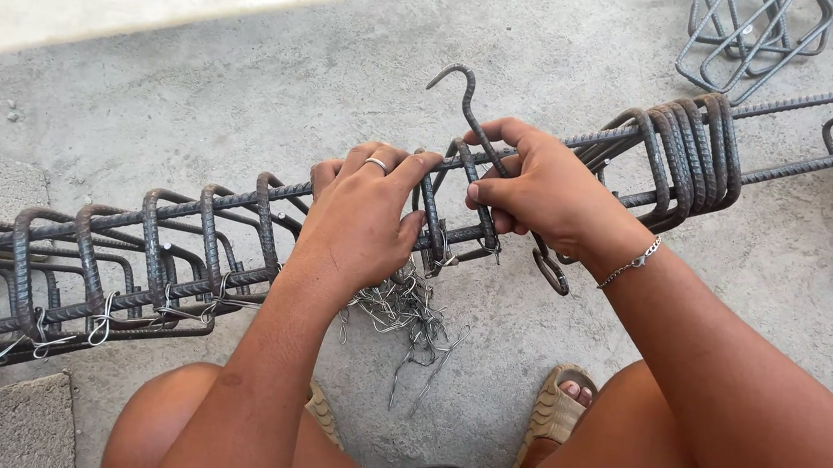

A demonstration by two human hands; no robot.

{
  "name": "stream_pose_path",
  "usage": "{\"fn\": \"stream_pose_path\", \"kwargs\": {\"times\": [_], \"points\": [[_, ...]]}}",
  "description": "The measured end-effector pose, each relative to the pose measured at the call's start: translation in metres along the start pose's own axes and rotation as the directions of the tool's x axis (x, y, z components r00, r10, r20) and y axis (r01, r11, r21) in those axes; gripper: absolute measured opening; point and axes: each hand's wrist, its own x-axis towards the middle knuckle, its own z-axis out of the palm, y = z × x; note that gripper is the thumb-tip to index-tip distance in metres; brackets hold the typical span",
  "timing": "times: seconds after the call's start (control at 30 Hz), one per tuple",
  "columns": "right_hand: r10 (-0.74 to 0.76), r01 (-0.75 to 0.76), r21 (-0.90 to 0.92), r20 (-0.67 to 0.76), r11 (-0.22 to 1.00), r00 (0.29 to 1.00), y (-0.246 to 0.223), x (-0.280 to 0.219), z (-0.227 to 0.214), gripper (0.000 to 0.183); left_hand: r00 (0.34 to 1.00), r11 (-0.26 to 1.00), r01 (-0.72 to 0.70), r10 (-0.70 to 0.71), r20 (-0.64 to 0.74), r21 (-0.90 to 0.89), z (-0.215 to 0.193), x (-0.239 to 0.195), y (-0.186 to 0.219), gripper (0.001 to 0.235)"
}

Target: Tying rebar intersections together using wire and a manual twisting tool

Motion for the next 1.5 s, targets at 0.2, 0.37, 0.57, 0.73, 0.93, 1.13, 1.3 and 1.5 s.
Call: {"fn": "stream_pose_path", "kwargs": {"times": [0.2,0.37,0.57,0.73,0.93,1.13,1.3,1.5], "points": [[-0.002,0.002,0.043,0.007,0.999,1.000,0.002,0.001,0.000,0.054,1.000,1.000,0.007,-0.007,0.003,0.018,0.002,0.000,-0.001,0.057],[-0.013,0.013,0.073,0.002,0.997,1.000,0.007,0.005,0.000,0.054,1.000,1.000,0.015,-0.015,0.016,0.017,0.000,0.001,0.001,0.058],[-0.012,0.011,0.066,0.008,0.998,1.000,0.004,0.003,0.000,0.055,1.000,1.000,0.010,-0.010,0.009,0.023,0.001,-0.001,0.001,0.058],[-0.005,0.004,0.032,0.006,0.999,1.000,0.005,0.006,0.000,0.052,1.000,0.999,0.007,-0.007,0.005,0.031,0.000,-0.001,0.001,0.058],[0.007,-0.007,0.064,-0.003,0.998,1.000,0.002,0.004,-0.001,0.052,1.000,0.999,0.011,-0.012,0.014,0.033,0.002,0.000,-0.001,0.058],[0.016,-0.019,0.126,0.024,0.992,1.000,0.003,0.006,-0.004,0.052,1.000,0.998,0.006,-0.006,0.010,0.056,0.002,0.001,-0.002,0.058],[0.018,-0.021,0.139,0.023,0.990,1.000,0.006,0.005,-0.005,0.051,1.000,0.999,0.008,-0.009,0.019,0.047,0.001,0.000,0.000,0.058],[0.028,-0.031,0.104,0.026,0.994,0.999,-0.001,0.002,-0.005,0.048,1.000,0.999,0.005,-0.006,0.020,0.044,-0.002,0.000,0.000,0.059]]}}
